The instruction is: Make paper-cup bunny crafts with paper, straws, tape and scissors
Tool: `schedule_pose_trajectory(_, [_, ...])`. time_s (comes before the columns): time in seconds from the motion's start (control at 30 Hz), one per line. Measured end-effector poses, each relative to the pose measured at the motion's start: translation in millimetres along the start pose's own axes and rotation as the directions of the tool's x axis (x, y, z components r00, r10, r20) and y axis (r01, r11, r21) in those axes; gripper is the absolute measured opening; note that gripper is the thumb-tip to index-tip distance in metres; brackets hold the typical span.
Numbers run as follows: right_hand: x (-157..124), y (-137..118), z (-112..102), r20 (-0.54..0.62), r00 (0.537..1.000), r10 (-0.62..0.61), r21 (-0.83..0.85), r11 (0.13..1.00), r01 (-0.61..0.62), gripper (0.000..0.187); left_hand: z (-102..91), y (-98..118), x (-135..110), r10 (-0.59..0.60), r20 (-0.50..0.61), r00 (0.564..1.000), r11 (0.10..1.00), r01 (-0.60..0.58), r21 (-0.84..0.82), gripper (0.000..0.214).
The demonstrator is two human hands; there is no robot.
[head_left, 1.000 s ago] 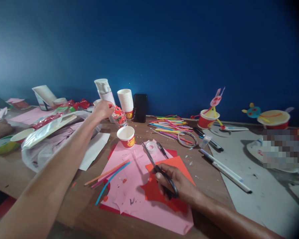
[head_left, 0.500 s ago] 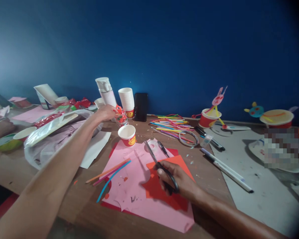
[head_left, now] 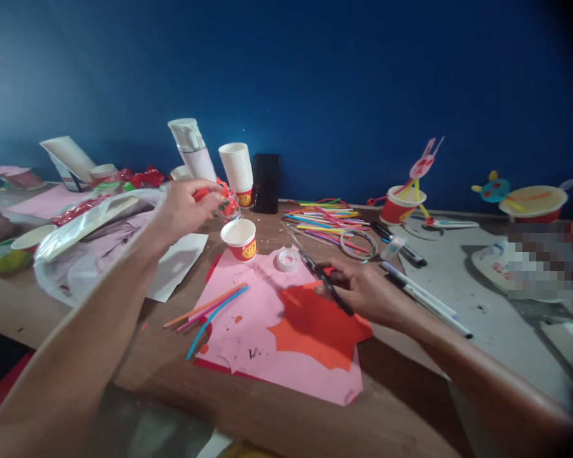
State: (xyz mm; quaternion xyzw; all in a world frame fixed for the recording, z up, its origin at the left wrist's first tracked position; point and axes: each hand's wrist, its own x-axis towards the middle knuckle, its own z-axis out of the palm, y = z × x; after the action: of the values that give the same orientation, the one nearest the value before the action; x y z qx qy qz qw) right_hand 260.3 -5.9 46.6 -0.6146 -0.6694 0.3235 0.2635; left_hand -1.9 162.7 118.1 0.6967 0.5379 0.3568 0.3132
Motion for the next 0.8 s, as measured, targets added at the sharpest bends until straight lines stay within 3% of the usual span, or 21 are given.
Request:
schedule_pose_trajectory(0.07, [2.7, 6.9, -14.7, -0.051, 0.998, -0.026, -0.289, 0.957, 0.010, 0.040, 22.2, 4.9, -33.7, 0.112, 0.159, 0.981, 0.992, -0.119, 0.035, 0.022])
schedule_pose_trajectory(0.13, [5.2, 13.8, -25.5, -0.093, 0.996, -0.004, -0.501, 0.864, -0.044, 0.039, 45.8, 4.5, -62.3, 0.070, 0.354, 0.933, 0.998, -0.062, -0.033, 0.023])
schedule_pose_trajectory(0.17, [6.3, 16.9, -29.3, -0.123, 0.992, 0.015, -0.576, 0.813, -0.084, 0.039, 56.4, 3.0, -73.5, 0.044, 0.448, 0.893, 0.998, -0.018, -0.061, 0.024])
schedule_pose_trajectory(0.23, [7.9, 21.9, -33.9, -0.196, 0.980, 0.045, -0.674, 0.719, -0.168, 0.041, 73.1, 0.0, -89.7, 0.022, 0.642, 0.766, 0.989, 0.076, -0.125, 0.028])
schedule_pose_trajectory(0.3, [9.1, 25.2, -35.2, -0.235, 0.970, 0.064, -0.718, 0.661, -0.218, 0.045, 83.4, -0.9, -98.8, 0.004, 0.757, 0.654, 0.950, 0.232, -0.206, 0.032])
schedule_pose_trajectory(0.33, [9.5, 26.3, -34.9, -0.227, 0.971, 0.077, -0.732, 0.644, -0.222, 0.046, 86.9, -0.5, -101.3, -0.003, 0.779, 0.627, 0.913, 0.319, -0.253, 0.034])
schedule_pose_trajectory(0.43, [10.9, 28.1, -32.1, -0.166, 0.979, 0.117, -0.759, 0.619, -0.203, 0.049, 94.7, 0.7, -103.4, -0.039, 0.788, 0.614, 0.742, 0.546, -0.388, 0.036])
schedule_pose_trajectory(0.57, [12.8, 30.5, -28.7, -0.136, 0.982, 0.130, -0.766, 0.615, -0.188, 0.044, 105.9, -5.8, -97.5, -0.075, 0.813, 0.578, 0.481, 0.735, -0.478, 0.036])
schedule_pose_trajectory(0.67, [14.5, 33.3, -27.6, -0.112, 0.982, 0.150, -0.762, 0.621, -0.182, 0.041, 111.0, -14.0, -92.2, -0.074, 0.825, 0.561, 0.328, 0.795, -0.511, 0.034])
schedule_pose_trajectory(0.8, [16.7, 35.1, -27.0, -0.075, 0.982, 0.171, -0.762, 0.626, -0.167, 0.033, 110.6, -21.7, -90.2, -0.035, 0.813, 0.582, 0.230, 0.796, -0.560, 0.028])
